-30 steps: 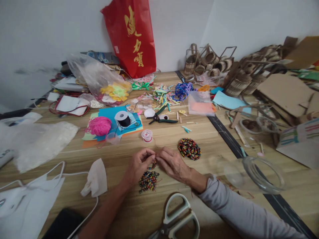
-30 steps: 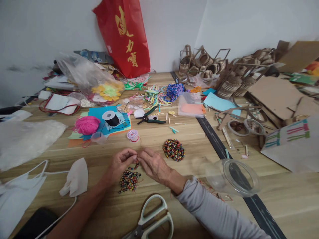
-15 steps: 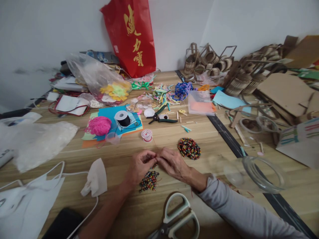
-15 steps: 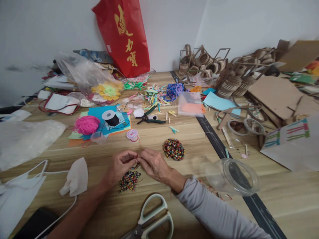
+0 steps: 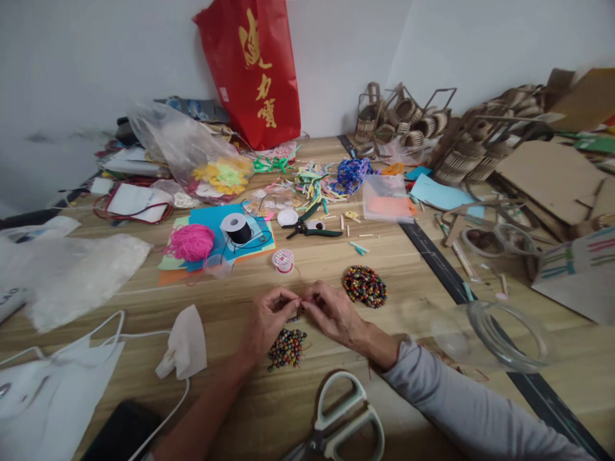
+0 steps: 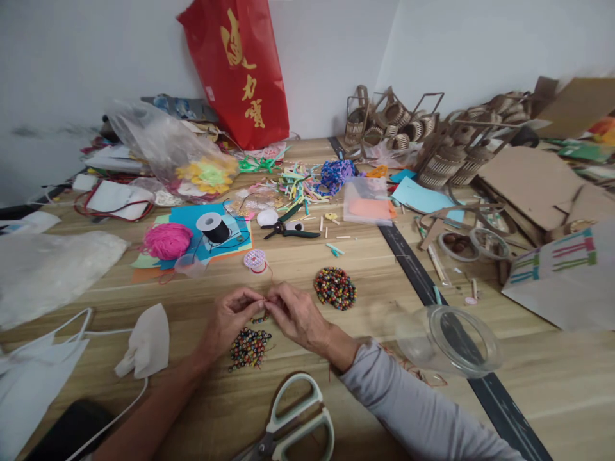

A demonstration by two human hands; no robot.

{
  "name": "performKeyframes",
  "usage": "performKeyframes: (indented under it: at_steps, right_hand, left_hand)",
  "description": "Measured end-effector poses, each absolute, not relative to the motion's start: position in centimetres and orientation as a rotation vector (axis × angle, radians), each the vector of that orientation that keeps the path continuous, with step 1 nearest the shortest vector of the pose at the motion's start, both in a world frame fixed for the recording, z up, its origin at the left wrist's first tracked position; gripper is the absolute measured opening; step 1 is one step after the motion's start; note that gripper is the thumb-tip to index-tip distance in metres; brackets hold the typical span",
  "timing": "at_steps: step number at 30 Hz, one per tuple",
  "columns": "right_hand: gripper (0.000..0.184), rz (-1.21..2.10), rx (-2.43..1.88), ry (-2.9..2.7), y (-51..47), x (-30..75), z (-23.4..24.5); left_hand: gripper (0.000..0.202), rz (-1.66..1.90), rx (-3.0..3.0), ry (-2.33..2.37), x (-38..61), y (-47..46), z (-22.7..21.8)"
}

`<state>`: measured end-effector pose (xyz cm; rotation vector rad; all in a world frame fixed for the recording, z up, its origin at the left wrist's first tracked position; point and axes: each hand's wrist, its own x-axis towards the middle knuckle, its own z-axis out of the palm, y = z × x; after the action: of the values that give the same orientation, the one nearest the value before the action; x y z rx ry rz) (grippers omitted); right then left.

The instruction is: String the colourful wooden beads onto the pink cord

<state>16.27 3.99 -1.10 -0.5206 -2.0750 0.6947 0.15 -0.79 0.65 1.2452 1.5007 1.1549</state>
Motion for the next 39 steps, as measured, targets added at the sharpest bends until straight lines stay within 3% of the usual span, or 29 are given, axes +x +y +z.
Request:
performKeyframes:
  at_steps: [12,39]
  right_hand:
    - [0.016,0.632,-0.409,-2.150,4.1,16.3,-0.8]
    - [0.017,0.655,-0.455,-2.112,4.2,16.4,-1.0]
  left_hand:
    - [0.008,1.199,1.167,1.477,0.2,-0.8,0.7]
    - [0.009,1.139,1.135,1.422,-0.5,-0.5,0.2]
